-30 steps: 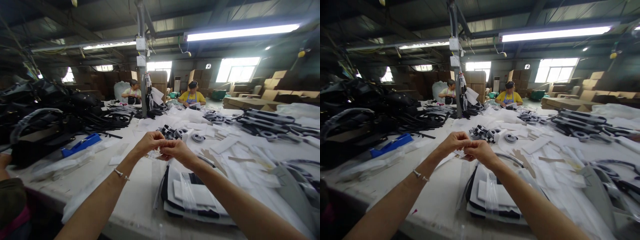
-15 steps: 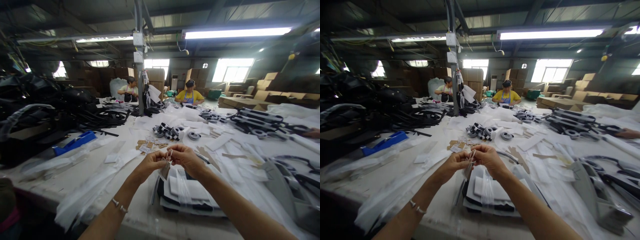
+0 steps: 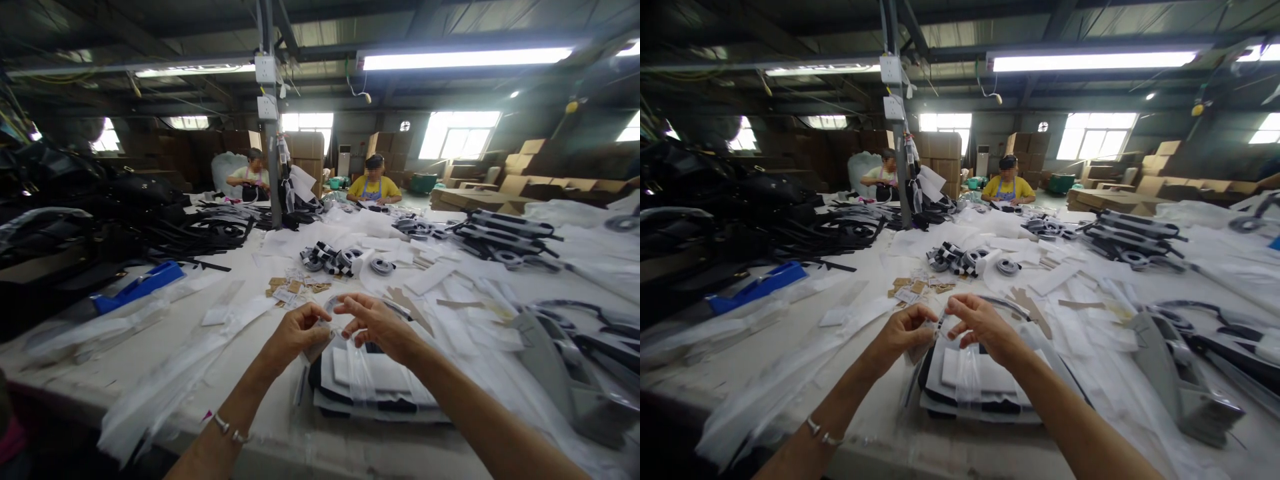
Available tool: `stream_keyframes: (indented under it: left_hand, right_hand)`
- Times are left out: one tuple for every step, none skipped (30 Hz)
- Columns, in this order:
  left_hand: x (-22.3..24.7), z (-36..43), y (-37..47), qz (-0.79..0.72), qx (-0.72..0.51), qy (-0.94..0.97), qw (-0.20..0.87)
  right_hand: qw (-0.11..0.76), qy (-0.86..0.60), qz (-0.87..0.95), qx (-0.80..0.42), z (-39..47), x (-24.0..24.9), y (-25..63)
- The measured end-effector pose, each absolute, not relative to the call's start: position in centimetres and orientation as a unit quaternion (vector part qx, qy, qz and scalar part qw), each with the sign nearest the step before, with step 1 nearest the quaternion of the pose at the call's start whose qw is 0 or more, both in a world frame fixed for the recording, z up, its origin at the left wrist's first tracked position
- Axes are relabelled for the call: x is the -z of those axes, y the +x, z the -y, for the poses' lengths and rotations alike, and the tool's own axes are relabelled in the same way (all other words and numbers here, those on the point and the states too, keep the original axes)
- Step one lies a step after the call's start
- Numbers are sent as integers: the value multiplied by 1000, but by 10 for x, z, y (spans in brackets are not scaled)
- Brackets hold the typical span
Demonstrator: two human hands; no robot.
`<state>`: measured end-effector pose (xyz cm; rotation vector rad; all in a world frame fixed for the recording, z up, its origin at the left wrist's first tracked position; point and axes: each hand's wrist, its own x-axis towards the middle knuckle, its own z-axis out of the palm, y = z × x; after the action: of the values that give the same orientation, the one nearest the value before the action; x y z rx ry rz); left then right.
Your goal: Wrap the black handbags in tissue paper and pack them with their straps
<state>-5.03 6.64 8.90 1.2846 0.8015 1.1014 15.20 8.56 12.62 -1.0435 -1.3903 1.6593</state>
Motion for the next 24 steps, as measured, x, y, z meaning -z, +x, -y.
stream_keyframes:
  left_hand:
    - [-91, -65, -49, -343, -471, 562, 588]
    - [-93, -64, -49, -341, -466, 568, 585]
    - [-95, -62, -48, -340, -460, 573, 587]
    - [-96, -61, -48, -341, -452, 576, 590]
    - [-97, -60, -49, -343, -445, 580, 590]
    - [-98, -59, -49, -346, -440, 584, 588]
    - [-98, -59, -50, -349, -438, 588, 583]
    - [-98, -59, -51, -353, -436, 591, 580]
    - [-98, -59, -52, -355, -434, 592, 580]
    - [-98, -59, -53, -356, -430, 590, 584]
    - [-97, -59, -54, -356, -424, 586, 592]
    - [-97, -60, -55, -355, -416, 584, 600]
    - [-96, -61, -55, -355, -406, 585, 606]
    - [-96, -61, -55, -354, -398, 588, 609]
    - [-96, -62, -55, -355, -392, 592, 609]
    - [-95, -63, -55, -358, -386, 594, 608]
    - [-95, -64, -55, -361, -381, 595, 608]
    - [-95, -65, -55, -365, -378, 594, 609]
    - [-94, -66, -55, -369, -377, 592, 610]
    - [-94, -67, -55, -373, -376, 590, 610]
    - [-94, -68, -56, -377, -376, 589, 608]
    - [-94, -69, -56, -380, -376, 590, 605]
    - [-94, -69, -56, -383, -376, 593, 601]
    - [-94, -70, -57, -385, -375, 596, 597]
  right_hand:
    - [324, -396, 552, -658, -84, -124, 152]
    - [296, -383, 563, -670, -83, -121, 151]
    - [276, -370, 571, -679, -82, -119, 151]
    - [262, -360, 578, -684, -81, -116, 150]
    - [254, -355, 581, -686, -81, -114, 150]
    - [249, -356, 583, -687, -81, -113, 150]
    - [244, -360, 582, -687, -81, -112, 151]
    - [240, -364, 581, -687, -81, -111, 152]
    - [233, -367, 579, -690, -82, -111, 153]
    - [225, -365, 577, -695, -82, -112, 155]
    - [215, -360, 576, -701, -82, -113, 157]
    - [203, -354, 576, -709, -82, -113, 159]
    - [193, -349, 574, -715, -82, -114, 160]
    - [188, -346, 573, -719, -81, -114, 162]
    - [188, -344, 570, -722, -81, -115, 163]
    - [193, -343, 566, -725, -80, -115, 165]
    - [196, -341, 558, -731, -80, -114, 166]
    - [197, -339, 548, -739, -79, -113, 167]
    - [192, -337, 535, -750, -78, -112, 167]
    - [182, -337, 524, -761, -77, -111, 168]
    - [173, -338, 514, -769, -76, -110, 168]
    - [169, -339, 509, -773, -74, -108, 169]
    - [173, -338, 508, -773, -73, -107, 169]
    - [184, -336, 510, -770, -72, -106, 169]
